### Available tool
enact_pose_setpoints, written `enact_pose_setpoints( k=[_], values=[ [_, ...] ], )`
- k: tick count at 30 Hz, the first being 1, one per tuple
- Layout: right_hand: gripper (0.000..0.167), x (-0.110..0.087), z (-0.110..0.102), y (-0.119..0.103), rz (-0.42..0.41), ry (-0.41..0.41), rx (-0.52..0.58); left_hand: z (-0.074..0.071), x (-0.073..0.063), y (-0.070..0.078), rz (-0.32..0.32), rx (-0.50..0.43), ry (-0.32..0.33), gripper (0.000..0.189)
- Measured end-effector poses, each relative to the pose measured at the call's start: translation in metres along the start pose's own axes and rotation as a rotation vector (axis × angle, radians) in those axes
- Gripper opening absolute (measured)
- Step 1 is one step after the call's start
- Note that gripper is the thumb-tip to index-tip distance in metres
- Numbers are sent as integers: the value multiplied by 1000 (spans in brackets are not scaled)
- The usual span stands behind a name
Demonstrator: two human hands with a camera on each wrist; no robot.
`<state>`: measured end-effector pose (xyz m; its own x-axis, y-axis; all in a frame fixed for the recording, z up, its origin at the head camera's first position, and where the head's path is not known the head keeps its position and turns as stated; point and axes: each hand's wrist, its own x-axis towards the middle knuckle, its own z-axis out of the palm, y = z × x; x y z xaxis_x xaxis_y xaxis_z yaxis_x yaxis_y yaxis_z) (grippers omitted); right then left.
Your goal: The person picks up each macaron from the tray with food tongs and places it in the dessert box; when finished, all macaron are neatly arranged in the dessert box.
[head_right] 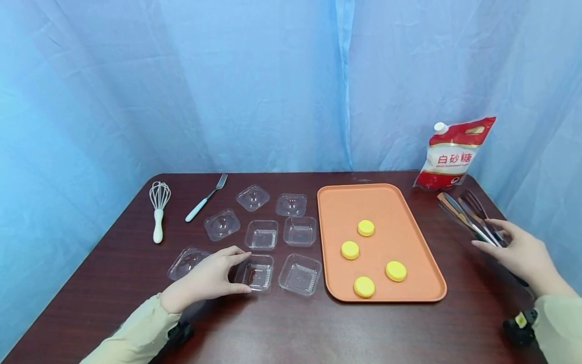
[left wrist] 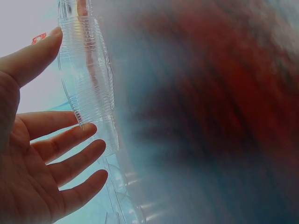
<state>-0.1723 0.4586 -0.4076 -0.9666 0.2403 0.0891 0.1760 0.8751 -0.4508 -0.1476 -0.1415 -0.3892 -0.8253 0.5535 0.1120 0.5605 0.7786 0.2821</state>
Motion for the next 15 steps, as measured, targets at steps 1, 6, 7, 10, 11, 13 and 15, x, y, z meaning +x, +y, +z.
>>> enact_pose_setpoints(
  k=[1, 6, 7, 10, 11, 13, 15],
  values=[
    [84, -1, 0, -3, -16, 0, -8, 0, 0, 0, -1, 0, -1, 75],
    [87, -9, -5, -20, -63, -13, -36, -1, 0, 1, -13, -7, -4, 76],
    [88, -11, -6, -23, -73, -19, -38, 0, 0, 1, -15, -8, -5, 75],
    [89, -15, -9, -32, -102, -40, -35, 0, 0, 1, -12, -6, -2, 74],
    [89, -16, -9, -35, -115, -47, -33, 0, 0, 0, -11, -4, -1, 74],
    [90, -19, -9, -39, -143, -54, -29, 0, 0, 0, -7, -4, 2, 74],
    [89, -21, -9, -44, -172, -54, -30, 0, 0, 1, -5, -10, 5, 74]
  ],
)
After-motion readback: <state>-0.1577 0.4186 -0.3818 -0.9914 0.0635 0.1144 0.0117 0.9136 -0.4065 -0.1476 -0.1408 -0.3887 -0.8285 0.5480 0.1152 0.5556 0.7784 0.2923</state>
